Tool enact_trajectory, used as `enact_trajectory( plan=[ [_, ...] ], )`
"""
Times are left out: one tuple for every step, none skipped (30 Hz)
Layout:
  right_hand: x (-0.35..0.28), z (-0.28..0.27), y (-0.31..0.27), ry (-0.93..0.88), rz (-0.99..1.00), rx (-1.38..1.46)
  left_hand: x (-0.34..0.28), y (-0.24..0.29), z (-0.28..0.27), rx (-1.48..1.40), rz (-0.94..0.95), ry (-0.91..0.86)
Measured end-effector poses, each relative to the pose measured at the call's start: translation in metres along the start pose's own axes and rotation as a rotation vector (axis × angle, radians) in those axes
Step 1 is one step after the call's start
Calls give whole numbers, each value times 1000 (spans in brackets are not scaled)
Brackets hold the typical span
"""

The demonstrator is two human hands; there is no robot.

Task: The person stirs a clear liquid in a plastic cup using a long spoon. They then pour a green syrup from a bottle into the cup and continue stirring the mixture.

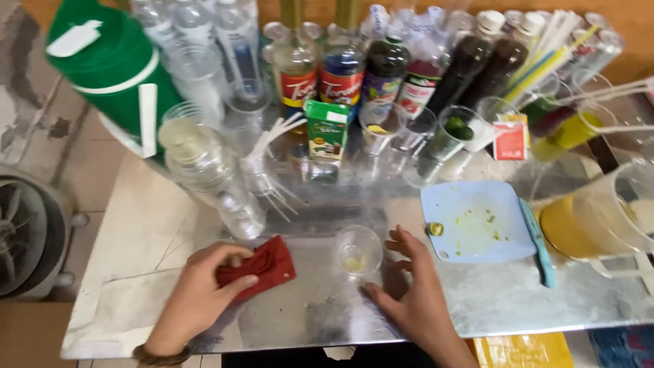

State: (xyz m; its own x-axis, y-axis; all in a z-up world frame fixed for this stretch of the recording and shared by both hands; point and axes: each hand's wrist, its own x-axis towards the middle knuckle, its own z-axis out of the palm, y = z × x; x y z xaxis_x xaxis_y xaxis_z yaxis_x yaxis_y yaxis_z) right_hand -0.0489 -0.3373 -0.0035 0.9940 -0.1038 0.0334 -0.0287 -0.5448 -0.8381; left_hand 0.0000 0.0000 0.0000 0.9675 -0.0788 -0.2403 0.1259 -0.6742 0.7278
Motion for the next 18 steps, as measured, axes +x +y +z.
enact_trajectory(
  plan=[
    [-2, -7, 4, 10, 11, 0, -1, -6, 0, 4, 7, -13],
    [-5, -13, 8, 55, -31, -3, -2, -12, -1, -115, -13, 48],
    [-7, -20, 11, 97, -74, -8, -4, -18, -2, -235, -36, 108],
    [-9, -26, 12, 105, -64, -10, -6, -20, -5, -234, -32, 96],
    [-9, -32, 12, 125, -21, -49, -8, -23, -9, -418, -106, 172],
    [-10, -37, 12, 144, 22, -88, -11, -26, -13, -601, -183, 249],
    [-10, -43, 17, 149, 25, -89, -9, -45, -18, -600, -180, 244],
    [-11, -48, 22, 203, 0, -103, -6, -64, -24, -570, -73, 321],
    [-11, -53, 26, 256, -27, -117, -4, -83, -30, -539, 33, 400],
    [-12, -55, 28, 259, -25, -117, -3, -79, -41, -539, 36, 396],
    [-11, -57, 30, 290, -30, -117, -2, -75, -52, -471, 13, 430],
    [-11, -59, 32, 320, -35, -117, -2, -70, -63, -402, -11, 462],
    [-10, -59, 33, 322, -36, -117, 7, -63, -72, -402, -8, 463],
    [-9, -59, 34, 327, -19, -109, 15, -56, -81, -283, -93, 399],
    [-7, -58, 35, 330, -3, -100, 22, -49, -92, -164, -179, 338],
    [-7, -58, 35, 330, -7, -97, 33, -62, -95, -163, -177, 342],
    [-6, -58, 35, 313, -14, -107, 44, -76, -98, 48, -82, 268],
    [-4, -57, 34, 296, -20, -117, 55, -89, -103, 257, 11, 188]
  ],
)
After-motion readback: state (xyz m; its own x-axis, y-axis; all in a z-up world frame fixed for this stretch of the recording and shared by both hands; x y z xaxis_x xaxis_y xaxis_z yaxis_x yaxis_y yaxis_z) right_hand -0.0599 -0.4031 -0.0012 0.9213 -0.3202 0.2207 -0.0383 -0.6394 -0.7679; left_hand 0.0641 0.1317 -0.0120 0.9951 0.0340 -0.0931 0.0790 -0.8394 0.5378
